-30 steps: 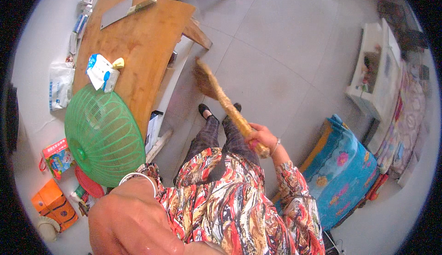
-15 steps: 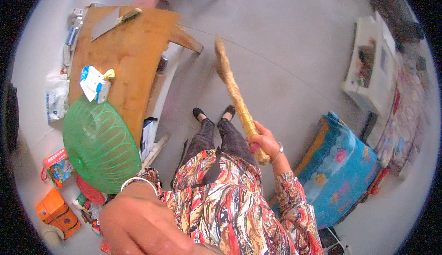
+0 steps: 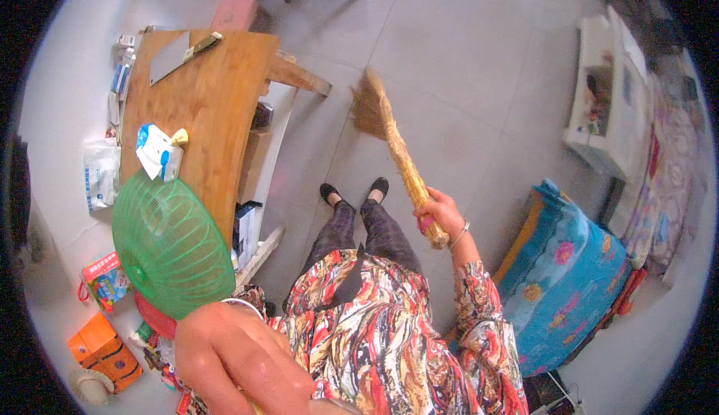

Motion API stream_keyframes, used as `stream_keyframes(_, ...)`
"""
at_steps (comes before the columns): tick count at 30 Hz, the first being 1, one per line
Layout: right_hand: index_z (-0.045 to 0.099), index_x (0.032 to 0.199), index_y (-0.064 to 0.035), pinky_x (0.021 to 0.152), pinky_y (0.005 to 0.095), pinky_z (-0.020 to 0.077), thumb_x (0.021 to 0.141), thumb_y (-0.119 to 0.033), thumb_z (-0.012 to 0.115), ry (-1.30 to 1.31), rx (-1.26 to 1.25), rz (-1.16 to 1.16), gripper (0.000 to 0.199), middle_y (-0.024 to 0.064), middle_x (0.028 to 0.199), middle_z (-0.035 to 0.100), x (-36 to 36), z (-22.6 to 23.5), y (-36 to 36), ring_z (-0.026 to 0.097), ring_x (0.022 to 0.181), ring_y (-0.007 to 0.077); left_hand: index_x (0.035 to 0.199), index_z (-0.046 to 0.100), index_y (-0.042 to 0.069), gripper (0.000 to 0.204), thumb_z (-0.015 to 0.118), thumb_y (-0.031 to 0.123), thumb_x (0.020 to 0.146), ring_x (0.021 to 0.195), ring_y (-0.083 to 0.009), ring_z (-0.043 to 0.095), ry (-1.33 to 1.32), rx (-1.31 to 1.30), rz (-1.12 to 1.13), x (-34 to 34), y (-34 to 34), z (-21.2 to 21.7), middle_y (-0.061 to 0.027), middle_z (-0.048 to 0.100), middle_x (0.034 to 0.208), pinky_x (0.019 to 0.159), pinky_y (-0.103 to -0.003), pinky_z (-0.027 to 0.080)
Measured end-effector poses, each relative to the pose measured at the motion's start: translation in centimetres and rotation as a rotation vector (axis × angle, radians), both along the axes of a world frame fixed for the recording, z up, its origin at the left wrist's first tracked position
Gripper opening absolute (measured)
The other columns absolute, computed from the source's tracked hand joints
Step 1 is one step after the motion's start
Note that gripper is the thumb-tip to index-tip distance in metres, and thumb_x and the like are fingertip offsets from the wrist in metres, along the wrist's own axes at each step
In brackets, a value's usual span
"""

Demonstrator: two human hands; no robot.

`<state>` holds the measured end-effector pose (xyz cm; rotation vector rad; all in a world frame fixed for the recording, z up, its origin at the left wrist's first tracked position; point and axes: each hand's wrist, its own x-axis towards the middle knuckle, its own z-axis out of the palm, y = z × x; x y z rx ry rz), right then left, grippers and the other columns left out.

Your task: The person sweeps the floor of a room while holding a piece of food in one hand and a broom in the other.

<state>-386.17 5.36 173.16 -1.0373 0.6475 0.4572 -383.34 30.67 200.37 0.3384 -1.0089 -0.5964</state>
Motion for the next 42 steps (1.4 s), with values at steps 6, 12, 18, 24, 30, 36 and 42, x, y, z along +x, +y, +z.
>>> stream_keyframes(6,0.049,0.126,-0.004,0.043,0.0297,0.0474,0.075,-0.004,0.059,-0.117,-0.033,-0.013,0.052,0.0089,0.077,0.058,-2.9,3.2,-4.3,0.057,0.052,0.0169,0.116,0.047,-0.004,0.067,0.086,0.014,0.065,0.075,-0.0265,0.06,0.077,0.377,0.12,-0.7,-5.4,1.2,-0.0217,0.059,0.097,0.064,-0.037,0.05)
stream_keyframes(12,0.05,0.125,-0.0033,0.043,0.0304,0.0479,0.075,-0.001,0.06,-0.192,-0.034,0.011,0.051,0.0087,0.075,0.057,-2.2,3.4,-10.6,0.057,0.052,0.0168,0.099,0.059,-0.003,0.042,0.081,0.011,0.066,0.089,-0.0152,0.055,0.199,1.018,0.484,-0.5,-13.1,-1.8,-0.0085,0.058,0.097,0.079,-0.028,0.045)
stream_keyframes(18,0.054,0.114,0.0024,0.044,0.0321,0.0481,0.073,0.001,0.061,-0.122,0.049,0.076,0.042,0.0099,0.072,0.057,4.7,7.8,-11.5,0.058,0.051,0.02,0.095,0.06,-0.001,0.027,0.072,0.0,0.071,0.082,-0.0098,0.055,-0.191,1.264,0.769,6.1,-10.0,-0.6,-0.0017,0.054,0.092,0.07,-0.021,0.045)
stream_keyframes(24,0.052,0.118,0.0005,0.045,0.0313,0.048,0.073,0.002,0.061,-0.102,0.013,-0.037,0.046,0.008,0.074,0.056,12.8,12.6,-8.0,0.057,0.051,0.0182,0.09,0.059,0.001,0.025,0.073,0.01,0.072,0.069,-0.0138,0.056,-0.608,1.302,1.153,23.8,-5.1,-1.7,-0.0059,0.054,0.081,0.06,-0.025,0.046)
stream_keyframes(30,0.047,0.127,-0.0008,0.046,0.0294,0.0475,0.073,0.002,0.061,-0.141,-0.018,-0.05,0.056,0.0083,0.079,0.058,41.4,16.8,2.0,0.057,0.053,0.0172,0.093,0.055,0.004,0.031,0.074,0.017,0.072,0.079,-0.0312,0.057,-0.779,1.362,1.277,58.7,1.6,-2.4,-0.0126,0.053,0.091,0.069,-0.038,0.049)
stream_keyframes(36,0.04,0.135,-0.0012,0.047,0.0325,0.0499,0.075,-0.001,0.055,-0.12,0.122,0.123,0.062,0.0161,0.084,0.059,72.2,23.6,5.6,0.058,0.054,0.0195,0.094,0.053,0.005,0.034,0.073,0.02,0.071,0.085,-0.0326,0.055,-1.031,1.404,1.348,87.2,4.5,0.6,-0.0135,0.05,0.092,0.07,-0.041,0.049)
stream_keyframes(42,0.045,0.128,0.001,0.047,0.0313,0.05,0.075,0.0,0.057,-0.021,0.091,0.115,0.055,0.0128,0.081,0.058,72.9,28.3,-0.8,0.059,0.057,0.0185,0.093,0.052,0.006,0.033,0.071,0.024,0.072,0.077,-0.0335,0.058,-0.998,1.544,1.364,86.7,-1.1,2.5,-0.0132,0.05,0.091,0.065,-0.041,0.05)
